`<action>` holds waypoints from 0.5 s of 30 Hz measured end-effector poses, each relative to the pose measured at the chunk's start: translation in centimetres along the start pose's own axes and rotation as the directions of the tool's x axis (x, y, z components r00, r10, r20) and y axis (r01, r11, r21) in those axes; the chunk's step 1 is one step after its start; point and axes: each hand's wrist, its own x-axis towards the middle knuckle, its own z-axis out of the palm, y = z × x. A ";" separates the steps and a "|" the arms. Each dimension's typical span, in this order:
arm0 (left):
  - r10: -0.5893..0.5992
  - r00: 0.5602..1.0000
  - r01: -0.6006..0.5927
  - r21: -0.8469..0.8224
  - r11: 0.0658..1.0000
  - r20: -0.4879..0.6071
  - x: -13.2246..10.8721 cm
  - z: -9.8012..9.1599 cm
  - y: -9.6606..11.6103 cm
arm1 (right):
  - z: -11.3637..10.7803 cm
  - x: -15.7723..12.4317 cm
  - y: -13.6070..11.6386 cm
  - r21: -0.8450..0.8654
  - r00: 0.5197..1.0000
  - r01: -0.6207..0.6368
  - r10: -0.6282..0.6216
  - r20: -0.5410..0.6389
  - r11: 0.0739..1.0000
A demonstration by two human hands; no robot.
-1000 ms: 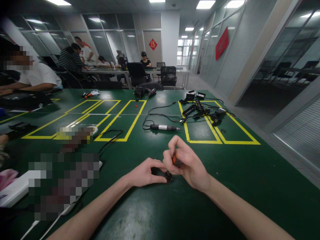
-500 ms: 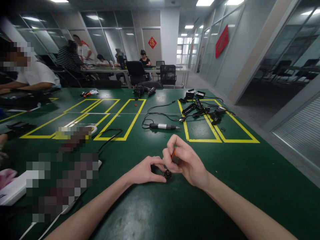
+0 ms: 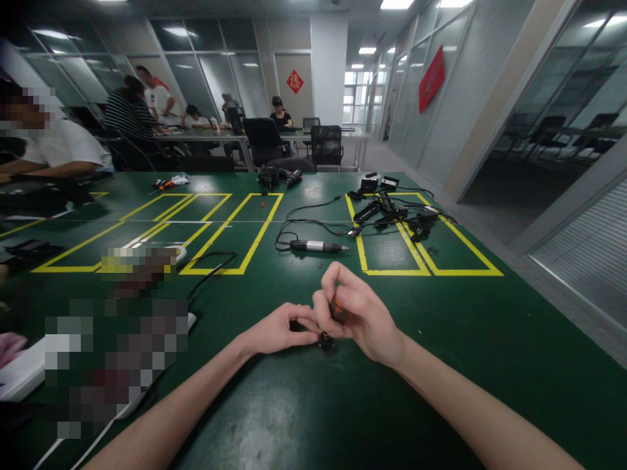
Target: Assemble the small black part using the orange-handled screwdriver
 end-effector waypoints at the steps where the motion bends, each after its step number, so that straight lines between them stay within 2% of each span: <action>1: 0.018 1.000 -0.018 0.015 1.000 -0.007 0.0 0.0 0.0 | 0.0 0.1 0.0 -0.008 1.000 0.008 -0.008 -0.005 1.000; 5: 0.100 0.993 -0.087 0.171 0.981 -0.065 -0.1 0.4 0.1 | 0.0 0.3 0.1 -0.057 1.000 0.009 -0.010 -0.022 0.998; 9: 0.179 0.974 -0.109 0.408 0.907 -0.137 -0.3 1.0 0.0 | 0.2 0.2 0.1 0.008 0.996 -0.047 0.047 -0.073 0.999; 12: 0.230 0.962 -0.122 0.519 0.846 -0.149 -0.4 1.4 -0.2 | 0.2 0.1 0.2 0.057 0.995 -0.014 0.019 -0.096 0.998; 15: 0.300 0.945 -0.164 0.601 0.782 -0.133 -0.5 1.6 -0.2 | 0.2 0.0 0.2 0.023 0.996 0.016 -0.014 -0.089 1.000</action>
